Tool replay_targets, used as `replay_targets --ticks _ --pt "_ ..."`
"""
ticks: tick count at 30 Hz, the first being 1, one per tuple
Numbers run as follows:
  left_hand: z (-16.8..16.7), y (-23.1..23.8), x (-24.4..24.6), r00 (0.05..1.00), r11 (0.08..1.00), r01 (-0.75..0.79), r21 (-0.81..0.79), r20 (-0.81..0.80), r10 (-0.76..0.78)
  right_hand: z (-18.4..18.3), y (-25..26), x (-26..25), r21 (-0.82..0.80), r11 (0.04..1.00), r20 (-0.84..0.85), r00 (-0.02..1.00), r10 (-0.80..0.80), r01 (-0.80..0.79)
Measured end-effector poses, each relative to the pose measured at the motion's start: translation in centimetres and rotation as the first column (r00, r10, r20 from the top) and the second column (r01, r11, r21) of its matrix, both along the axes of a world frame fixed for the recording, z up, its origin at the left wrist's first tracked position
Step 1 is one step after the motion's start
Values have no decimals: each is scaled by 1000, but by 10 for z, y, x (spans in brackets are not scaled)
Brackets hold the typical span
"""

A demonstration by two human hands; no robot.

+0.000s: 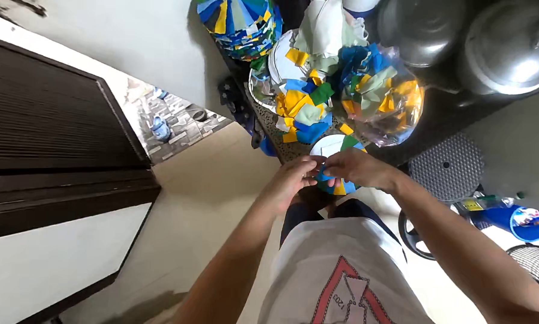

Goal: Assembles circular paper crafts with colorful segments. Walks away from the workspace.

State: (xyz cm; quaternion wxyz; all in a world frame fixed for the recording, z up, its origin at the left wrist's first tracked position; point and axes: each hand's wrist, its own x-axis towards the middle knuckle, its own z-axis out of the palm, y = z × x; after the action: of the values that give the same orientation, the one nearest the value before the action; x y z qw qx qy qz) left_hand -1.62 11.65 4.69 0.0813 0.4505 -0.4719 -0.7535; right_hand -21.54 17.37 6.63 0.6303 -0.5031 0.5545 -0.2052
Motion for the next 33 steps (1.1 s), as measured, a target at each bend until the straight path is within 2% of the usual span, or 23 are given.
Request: replay_targets --ticks 3,6,9,12,16,19,24,29,33 --pt "5 -3 -3 999 997 35 65 -40 -33 8 -8 -1 52 995 -78 992 94 -91" --pt "-3 1 0 999 999 37 36 -37 -36 5 -8 2 117 988 -131 984 119 -104" --pt "-12 8 2 996 996 44 -74 76 -38 -10 -2 3 100 992 -158 983 97 -81" --pt "-27 19 7 970 966 127 -225 230 -74 -23 7 7 74 996 -227 972 63 -47" --pt "-52 42 21 941 943 224 -245 304 -145 -37 21 18 154 985 -298 947 120 -77" --pt "-59 53 25 930 927 231 -294 347 -122 -42 24 25 206 973 -350 921 172 -104" --pt "-55 46 21 891 896 240 -372 452 -51 -43 15 32 157 985 -423 897 132 -71" --pt "-54 33 15 868 887 256 -385 495 -36 -50 7 29 91 996 -435 899 53 -14" --pt "-60 27 9 847 848 293 -442 531 -16 -53 -3 28 66 998 -496 867 54 -24"
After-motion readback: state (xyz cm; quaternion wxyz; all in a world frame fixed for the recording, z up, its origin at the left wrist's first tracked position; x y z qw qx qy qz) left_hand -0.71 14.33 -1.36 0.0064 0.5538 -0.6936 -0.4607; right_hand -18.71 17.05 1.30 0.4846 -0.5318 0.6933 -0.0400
